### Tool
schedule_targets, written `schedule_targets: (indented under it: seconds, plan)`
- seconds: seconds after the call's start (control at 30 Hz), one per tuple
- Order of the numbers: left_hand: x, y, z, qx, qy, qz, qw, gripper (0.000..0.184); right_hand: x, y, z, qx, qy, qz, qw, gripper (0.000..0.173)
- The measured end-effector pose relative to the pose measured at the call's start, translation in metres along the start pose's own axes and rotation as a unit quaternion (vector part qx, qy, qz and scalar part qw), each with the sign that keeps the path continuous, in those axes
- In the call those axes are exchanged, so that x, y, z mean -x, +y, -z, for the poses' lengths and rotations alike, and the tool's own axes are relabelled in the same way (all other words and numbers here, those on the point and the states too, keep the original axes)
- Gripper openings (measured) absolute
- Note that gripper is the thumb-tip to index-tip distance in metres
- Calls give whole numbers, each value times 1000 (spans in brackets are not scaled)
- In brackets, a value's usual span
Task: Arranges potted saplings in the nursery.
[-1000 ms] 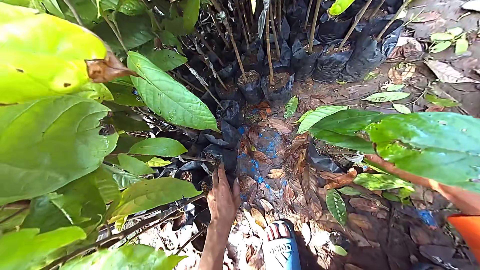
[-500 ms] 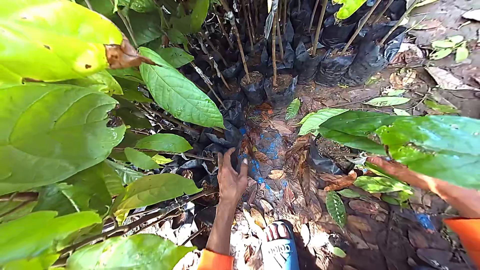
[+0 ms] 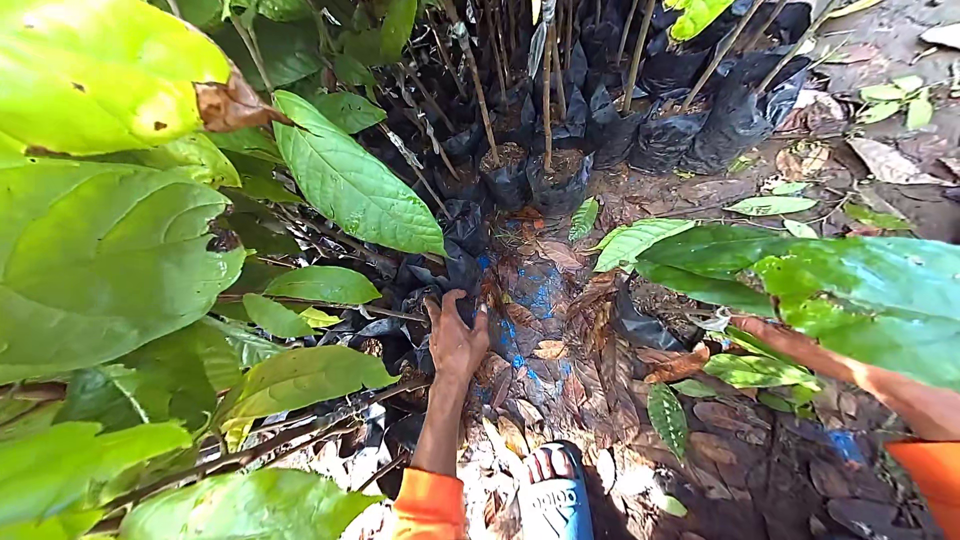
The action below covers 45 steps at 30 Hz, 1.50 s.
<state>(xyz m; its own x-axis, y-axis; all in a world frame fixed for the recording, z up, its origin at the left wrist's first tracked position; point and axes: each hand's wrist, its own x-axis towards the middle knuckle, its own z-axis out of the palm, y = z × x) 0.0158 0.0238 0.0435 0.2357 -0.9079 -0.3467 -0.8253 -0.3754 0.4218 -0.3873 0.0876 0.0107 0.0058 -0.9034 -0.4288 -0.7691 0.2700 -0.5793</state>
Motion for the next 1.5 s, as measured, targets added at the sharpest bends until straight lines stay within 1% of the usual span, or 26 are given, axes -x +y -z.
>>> schedule_targets:
  seconds: [0.13,0.23,0.3,0.43,0.47,0.53,0.6,0.63,0.77,0.83,0.93,0.97,1.03,1.07,1.1,1.13,1.17,1.2,1.23,1.27,1.3,1.33,1.37,1.4,1.43,1.5]
  plan:
    - [-17,5,5,41,37,18,998,43,3,-15,0,-12,11,2,1000,33]
    - [-17,11,4,-10,74,31,997,50,-5,0,-1,-4,2,24,1000,34]
    - [-10,15,6,-52,71,40,995,55,-9,9,-1,-8,-16,24,1000,35]
    - [28,4,3,-68,106,-21,992,54,-9,19,-3,-8,-9,42,999,35]
    - [37,-3,3,-62,122,-34,990,52,-6,13,-1,-3,-6,41,999,35]
    - [49,-16,3,-53,147,-39,987,49,8,-23,7,0,2,13,1000,34]
    - [53,-24,8,-57,150,-18,987,49,10,-53,15,0,-18,-46,999,33]
    - [52,-26,11,-62,142,-5,988,50,7,-54,15,0,-27,-55,998,33]
    - [42,-26,23,-70,59,47,995,53,-13,18,-7,-11,-1,59,998,31]
    - [34,-28,22,-48,56,59,996,62,-8,21,-8,-31,12,65,997,29]
    - [34,-28,13,-57,83,75,992,78,9,6,4,-61,3,53,997,34]
    - [36,-28,9,-62,101,73,990,82,10,1,8,-37,-4,54,998,35]
    - [48,-29,3,-70,146,41,986,82,10,-33,16,-26,-21,-51,998,36]
    - [56,-28,0,-75,174,11,982,77,9,-35,17,-25,-24,-72,997,36]
    - [63,-27,-3,-78,195,-21,978,70,8,-26,15,-27,-15,-58,998,36]
    - [70,-26,-6,-80,197,-48,976,65,7,-10,10,-37,3,-13,999,36]
    - [77,-24,-10,-79,180,-68,978,62,9,8,4,-47,23,41,998,36]
    - [85,-25,-15,-71,153,-85,982,60,14,10,1,-55,29,63,996,37]
    - [94,-28,-21,-56,129,-106,984,57,20,-3,3,-35,7,40,999,37]
    - [105,-32,-27,-40,114,-127,985,53,24,-38,9,8,-50,-61,997,38]
    - [117,-38,-33,-29,115,-143,983,48,8,-89,10,32,-95,-302,948,41]
    - [128,-46,-38,-23,125,-152,980,46,13,-30,0,17,-44,-90,995,33]
    - [141,-54,-40,-20,124,-143,982,49,2,35,-13,-11,-2,78,997,34]
    - [151,-62,-38,-18,120,-122,985,54,-8,64,-20,-51,8,85,995,36]
    - [157,-71,-36,-23,117,-98,988,61,-14,76,-21,-73,-5,43,996,36]
    - [159,-88,-32,-57,114,-63,990,68,-18,78,-21,-68,-4,-1,998,34]
